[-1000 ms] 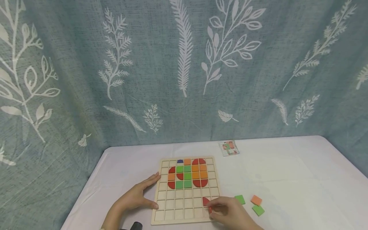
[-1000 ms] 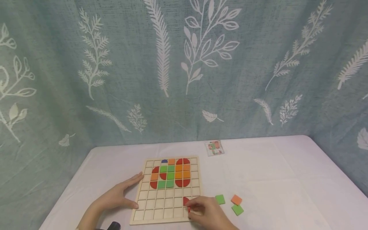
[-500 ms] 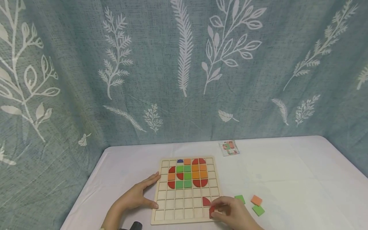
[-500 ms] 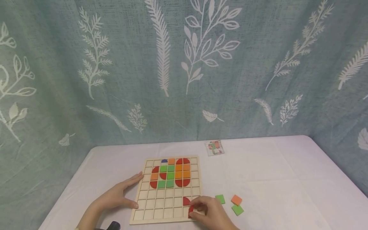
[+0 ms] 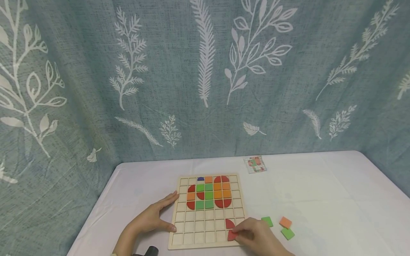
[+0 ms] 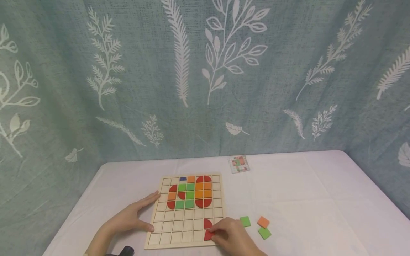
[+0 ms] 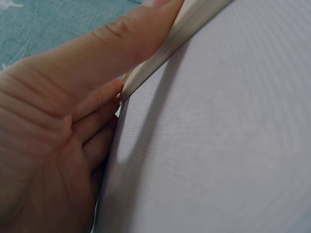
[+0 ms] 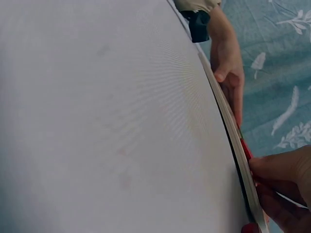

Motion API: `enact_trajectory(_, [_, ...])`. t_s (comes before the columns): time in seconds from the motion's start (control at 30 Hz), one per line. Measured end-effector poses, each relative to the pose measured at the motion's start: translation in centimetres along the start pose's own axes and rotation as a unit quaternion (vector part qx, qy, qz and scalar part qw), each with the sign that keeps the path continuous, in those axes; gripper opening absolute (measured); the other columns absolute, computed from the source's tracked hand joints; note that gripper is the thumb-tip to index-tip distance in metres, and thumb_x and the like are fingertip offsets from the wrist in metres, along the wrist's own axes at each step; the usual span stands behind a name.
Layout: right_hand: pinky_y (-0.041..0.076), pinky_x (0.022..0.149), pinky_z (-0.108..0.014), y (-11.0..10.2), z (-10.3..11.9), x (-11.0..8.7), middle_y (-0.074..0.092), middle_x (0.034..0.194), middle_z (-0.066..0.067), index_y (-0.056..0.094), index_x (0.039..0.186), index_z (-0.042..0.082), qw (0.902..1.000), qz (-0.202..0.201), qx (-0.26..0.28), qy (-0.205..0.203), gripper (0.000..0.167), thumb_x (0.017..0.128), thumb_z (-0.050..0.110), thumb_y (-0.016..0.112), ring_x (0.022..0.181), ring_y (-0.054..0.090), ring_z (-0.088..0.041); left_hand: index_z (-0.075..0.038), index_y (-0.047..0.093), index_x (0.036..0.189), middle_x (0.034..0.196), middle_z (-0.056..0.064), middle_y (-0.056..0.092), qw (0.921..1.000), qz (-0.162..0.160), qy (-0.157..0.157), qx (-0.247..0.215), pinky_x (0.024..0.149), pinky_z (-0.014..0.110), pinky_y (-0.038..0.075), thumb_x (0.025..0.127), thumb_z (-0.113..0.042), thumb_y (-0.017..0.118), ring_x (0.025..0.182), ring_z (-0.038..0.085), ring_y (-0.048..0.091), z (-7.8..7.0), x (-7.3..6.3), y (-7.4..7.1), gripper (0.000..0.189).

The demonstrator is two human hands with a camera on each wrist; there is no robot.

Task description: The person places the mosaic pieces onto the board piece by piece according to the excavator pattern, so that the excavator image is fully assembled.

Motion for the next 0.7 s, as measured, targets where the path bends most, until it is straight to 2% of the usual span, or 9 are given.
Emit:
enact_trajectory(0.13, [0.051,0.073,-0.02,0.2,0.7,0.2,0.067,0.088,0.011,0.074,0.09,0.014,0.9982,0.006,-0.044,-0.04,0.01,0.081,0.013,0.07,0.085,0.058,-0.003,-0.01,0.038,0.141,0.15,0.013,0.026,1.0,0.0,-0.001,-0.001,0.108,0.06,0.016,0.054,-0.035,0.085,0.137,0.04,0.018,0.0,-0.1,0.0,0.102])
enact_trajectory(0.3, [0.051,0.074,-0.02,0.4,1.5,0.5,0.067,0.087,0.011,0.074,0.09,0.011,0.9902,0.012,-0.104,-0.092,0.013,0.078,0.006,0.071,0.085,0.057,-0.005,-0.009,0.038,0.141,0.15,0.013,0.026,1.0,-0.001,-0.006,0.001,0.108,0.059,0.016,0.053,-0.036,0.085,0.137,0.04,0.018,-0.1,-0.1,-0.1,0.103])
enact_trajectory(0.5, [0.05,0.073,-0.014,0.6,2.3,0.6,0.068,0.088,0.007,0.074,0.089,0.008,0.9853,0.009,-0.117,-0.124,0.014,0.077,0.003,0.07,0.084,0.06,-0.005,-0.008,0.038,0.141,0.15,0.014,0.026,1.0,0.003,-0.004,0.001,0.108,0.06,0.017,0.054,-0.035,0.085,0.137,0.04,0.018,-0.3,-0.2,-0.2,0.103])
enact_trajectory(0.57, [0.051,0.073,-0.014,0.6,2.4,0.6,0.068,0.088,0.007,0.074,0.09,0.008,0.9863,0.007,-0.111,-0.122,0.014,0.078,0.003,0.07,0.084,0.061,-0.005,-0.008,0.038,0.141,0.15,0.014,0.026,1.0,0.003,-0.003,0.003,0.108,0.059,0.017,0.054,-0.036,0.085,0.137,0.04,0.019,-0.3,-0.2,-0.2,0.103])
enact_trajectory(0.7, [0.052,0.073,-0.018,-0.2,1.7,0.7,0.068,0.091,0.007,0.072,0.092,0.011,0.9952,-0.005,-0.07,-0.068,0.013,0.081,0.005,0.067,0.085,0.061,-0.005,-0.008,0.038,0.141,0.15,0.013,0.027,1.0,0.004,-0.002,0.006,0.108,0.059,0.018,0.054,-0.036,0.085,0.137,0.04,0.019,-0.3,-0.1,-0.2,0.102])
Point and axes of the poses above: each hand's wrist, its own x-axis towards the middle knuckle, its own y-axis out of the palm, z = x × y, the point moved 7 cm from there along x, towards the middle knuckle
